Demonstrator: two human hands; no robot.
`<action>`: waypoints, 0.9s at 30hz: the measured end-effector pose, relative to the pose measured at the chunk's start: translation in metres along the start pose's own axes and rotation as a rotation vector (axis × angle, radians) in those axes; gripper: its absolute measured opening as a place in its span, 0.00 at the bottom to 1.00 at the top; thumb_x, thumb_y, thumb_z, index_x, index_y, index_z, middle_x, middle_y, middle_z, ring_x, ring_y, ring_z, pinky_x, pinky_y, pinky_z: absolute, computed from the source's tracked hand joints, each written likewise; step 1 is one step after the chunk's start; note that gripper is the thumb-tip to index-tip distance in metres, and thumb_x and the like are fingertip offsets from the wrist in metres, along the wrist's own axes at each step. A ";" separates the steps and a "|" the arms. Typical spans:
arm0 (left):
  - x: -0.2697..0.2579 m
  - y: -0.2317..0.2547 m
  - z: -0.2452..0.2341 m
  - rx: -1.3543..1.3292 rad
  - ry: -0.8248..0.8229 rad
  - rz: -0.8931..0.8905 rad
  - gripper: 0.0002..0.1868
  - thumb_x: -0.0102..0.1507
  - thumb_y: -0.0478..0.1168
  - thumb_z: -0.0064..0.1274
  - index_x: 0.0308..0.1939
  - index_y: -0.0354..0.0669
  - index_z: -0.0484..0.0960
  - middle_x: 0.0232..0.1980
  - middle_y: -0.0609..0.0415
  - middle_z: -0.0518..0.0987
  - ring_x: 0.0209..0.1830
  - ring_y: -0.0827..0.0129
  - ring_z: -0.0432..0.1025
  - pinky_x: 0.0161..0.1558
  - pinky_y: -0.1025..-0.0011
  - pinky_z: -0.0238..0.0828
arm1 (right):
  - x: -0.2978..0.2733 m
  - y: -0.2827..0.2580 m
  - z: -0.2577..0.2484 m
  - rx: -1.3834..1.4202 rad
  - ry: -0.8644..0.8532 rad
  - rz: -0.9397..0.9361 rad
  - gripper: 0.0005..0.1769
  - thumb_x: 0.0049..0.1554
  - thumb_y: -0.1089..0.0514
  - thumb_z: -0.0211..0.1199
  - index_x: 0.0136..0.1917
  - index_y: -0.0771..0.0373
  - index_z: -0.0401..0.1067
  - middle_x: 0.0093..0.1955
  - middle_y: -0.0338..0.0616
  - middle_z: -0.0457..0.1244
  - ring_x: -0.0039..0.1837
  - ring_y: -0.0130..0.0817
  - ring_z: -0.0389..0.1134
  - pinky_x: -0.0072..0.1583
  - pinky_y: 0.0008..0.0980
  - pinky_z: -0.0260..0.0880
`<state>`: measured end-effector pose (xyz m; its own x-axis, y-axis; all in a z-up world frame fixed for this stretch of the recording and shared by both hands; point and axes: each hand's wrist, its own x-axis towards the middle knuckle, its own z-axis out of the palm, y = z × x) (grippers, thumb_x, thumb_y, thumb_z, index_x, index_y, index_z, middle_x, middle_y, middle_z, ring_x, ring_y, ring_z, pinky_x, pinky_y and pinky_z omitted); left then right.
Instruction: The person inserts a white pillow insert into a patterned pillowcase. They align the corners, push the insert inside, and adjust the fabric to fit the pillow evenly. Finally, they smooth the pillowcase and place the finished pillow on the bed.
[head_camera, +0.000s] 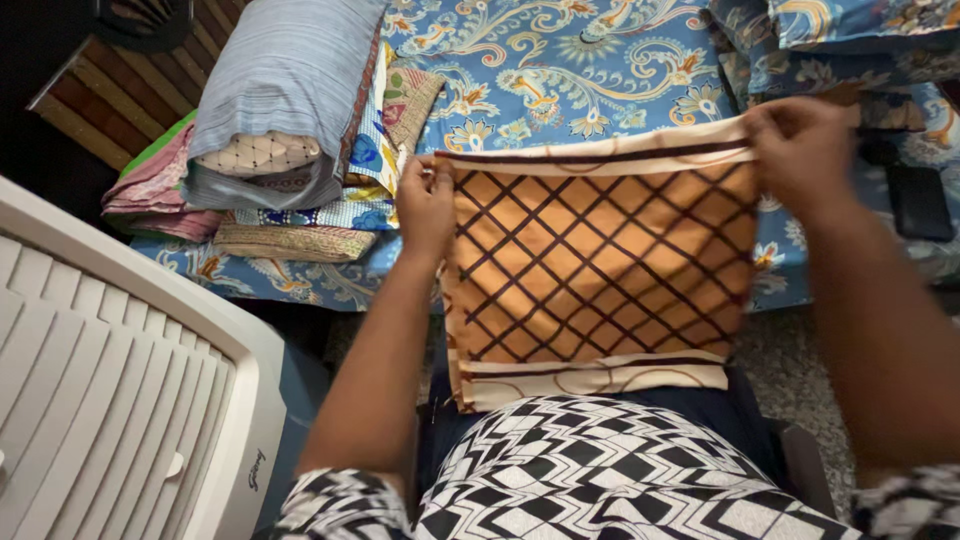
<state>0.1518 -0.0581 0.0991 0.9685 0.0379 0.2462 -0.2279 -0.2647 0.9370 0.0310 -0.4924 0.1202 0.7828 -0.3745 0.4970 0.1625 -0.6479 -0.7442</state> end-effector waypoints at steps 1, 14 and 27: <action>0.007 -0.022 0.011 0.056 -0.011 -0.043 0.10 0.71 0.43 0.51 0.51 0.42 0.79 0.40 0.50 0.78 0.37 0.65 0.70 0.38 0.70 0.66 | 0.001 0.009 0.023 -0.018 0.013 0.083 0.12 0.68 0.58 0.67 0.60 0.68 0.76 0.52 0.48 0.71 0.50 0.35 0.71 0.52 0.34 0.72; -0.083 -0.162 0.115 0.869 -0.584 0.483 0.33 0.65 0.51 0.48 0.72 0.43 0.68 0.76 0.40 0.64 0.76 0.46 0.57 0.70 0.48 0.54 | -0.146 0.010 0.208 -0.581 -0.740 -0.056 0.33 0.60 0.34 0.53 0.74 0.48 0.62 0.80 0.46 0.51 0.81 0.44 0.49 0.75 0.54 0.46; -0.072 -0.153 0.055 0.818 -0.552 -0.047 0.36 0.66 0.62 0.42 0.77 0.58 0.61 0.79 0.43 0.58 0.76 0.32 0.47 0.72 0.45 0.43 | -0.107 0.084 0.131 -0.707 -0.686 0.622 0.50 0.58 0.25 0.53 0.83 0.52 0.48 0.82 0.49 0.48 0.77 0.59 0.51 0.73 0.56 0.54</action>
<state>0.1222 -0.0731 -0.0757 0.9332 -0.3344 -0.1318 -0.2497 -0.8668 0.4316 0.0391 -0.4195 -0.0539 0.8055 -0.4608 -0.3726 -0.5658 -0.7850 -0.2525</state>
